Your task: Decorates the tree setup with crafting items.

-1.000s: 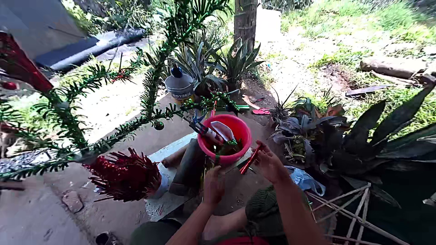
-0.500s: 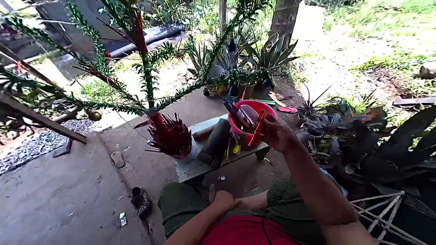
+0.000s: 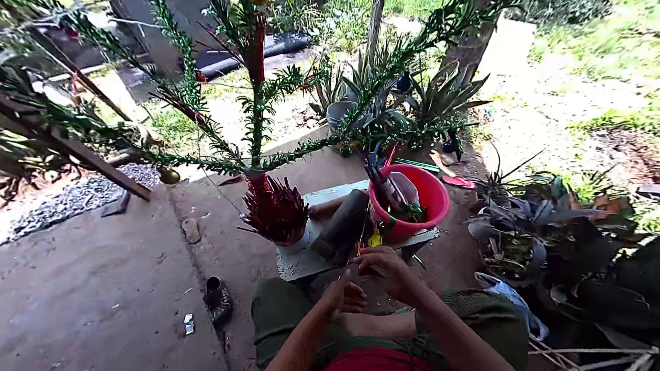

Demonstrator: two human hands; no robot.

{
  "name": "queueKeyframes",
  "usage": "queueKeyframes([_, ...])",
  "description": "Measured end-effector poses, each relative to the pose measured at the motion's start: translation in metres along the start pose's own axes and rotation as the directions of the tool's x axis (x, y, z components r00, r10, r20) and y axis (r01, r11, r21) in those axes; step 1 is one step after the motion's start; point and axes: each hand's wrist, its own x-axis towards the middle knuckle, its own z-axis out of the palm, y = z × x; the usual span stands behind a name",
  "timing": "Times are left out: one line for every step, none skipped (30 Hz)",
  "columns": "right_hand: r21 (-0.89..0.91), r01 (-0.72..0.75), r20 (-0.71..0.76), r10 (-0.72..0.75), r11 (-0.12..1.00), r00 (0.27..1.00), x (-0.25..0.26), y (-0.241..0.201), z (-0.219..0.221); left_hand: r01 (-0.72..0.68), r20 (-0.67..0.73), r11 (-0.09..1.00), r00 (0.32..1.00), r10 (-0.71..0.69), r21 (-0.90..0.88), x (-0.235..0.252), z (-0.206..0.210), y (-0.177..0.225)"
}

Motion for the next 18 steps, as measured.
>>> queueKeyframes([-0.096,0.038,0.043,-0.034,0.995,0.999,-0.006,-0.001,0.006,0.015,0.041,0.98,0.999,-0.007,-0.197,-0.01,-0.001,0.016])
queueKeyframes([-0.156,0.07,0.077,-0.058,0.985,0.995,-0.011,-0.002,0.012,0.013,0.054,0.953,0.999,0.004,-0.302,-0.017,-0.002,0.029])
queueKeyframes([-0.178,0.098,0.102,-0.081,0.979,0.991,-0.015,-0.003,0.017,-0.011,0.037,0.939,0.999,0.025,-0.344,-0.021,-0.002,0.039])
queueKeyframes([-0.176,0.126,0.117,-0.106,0.976,0.987,-0.019,-0.002,0.022,-0.049,-0.005,0.936,0.999,0.051,-0.35,-0.022,-0.001,0.046])
queueKeyframes([-0.154,0.144,0.128,-0.125,0.977,0.984,-0.022,-0.001,0.026,-0.097,-0.047,0.936,0.995,0.086,-0.339,-0.023,0.0,0.049])
queueKeyframes([-0.11,0.147,0.139,-0.132,0.983,0.982,-0.024,0.0,0.028,-0.13,-0.081,0.934,0.991,0.109,-0.332,-0.023,0.001,0.051])
queueKeyframes([-0.041,0.138,0.137,-0.131,0.99,0.982,-0.025,0.0,0.028,-0.156,-0.11,0.931,0.986,0.126,-0.33,-0.023,0.002,0.052])
queueKeyframes([0.064,0.114,0.106,-0.12,0.991,0.987,-0.026,0.001,0.028,-0.183,-0.14,0.928,0.98,0.144,-0.325,-0.024,0.003,0.052])
queueKeyframes([0.192,0.082,0.047,-0.092,0.978,0.995,-0.028,0.003,0.029,-0.209,-0.166,0.925,0.973,0.162,-0.317,-0.024,0.004,0.052])
queueKeyframes([0.305,0.043,-0.033,-0.035,0.951,0.999,-0.029,0.006,0.031,-0.23,-0.188,0.925,0.966,0.179,-0.302,-0.025,0.005,0.052])
queueKeyframes([0.378,-0.012,-0.119,0.062,0.926,0.991,-0.031,0.008,0.035,-0.249,-0.199,0.929,0.96,0.198,-0.274,-0.025,0.005,0.051])
queueKeyframes([0.413,-0.084,-0.197,0.179,0.907,0.964,-0.032,0.007,0.04,-0.274,-0.206,0.937,0.951,0.231,-0.216,-0.025,0.006,0.048])
queueKeyframes([0.433,-0.178,-0.228,0.299,0.884,0.927,-0.032,0.005,0.043,-0.308,-0.206,0.945,0.937,0.28,-0.115,-0.025,0.007,0.045])
queueKeyframes([0.46,-0.294,-0.206,0.423,0.838,0.883,-0.03,0.0,0.046,-0.347,-0.199,0.937,0.917,0.345,0.024,-0.026,0.009,0.042])
queueKeyframes([0.514,-0.405,-0.155,0.546,0.756,0.823,-0.026,-0.004,0.047,-0.386,-0.18,0.909,0.894,0.411,0.158,-0.027,0.011,0.039])
queueKeyframes([0.605,-0.47,-0.099,0.647,0.643,0.756,-0.022,-0.006,0.048,-0.426,-0.158,0.871,0.869,0.469,0.243,-0.029,0.014,0.036])
queueKeyframes([0.707,-0.484,-0.045,0.716,0.515,0.697,-0.02,-0.007,0.048,-0.463,-0.135,0.842,0.849,0.511,0.276,-0.03,0.017,0.034])
queueKeyframes([0.788,-0.463,-0.004,0.755,0.407,0.656,-0.019,-0.006,0.047,-0.496,-0.119,0.83,0.836,0.536,0.255,-0.031,0.017,0.033])
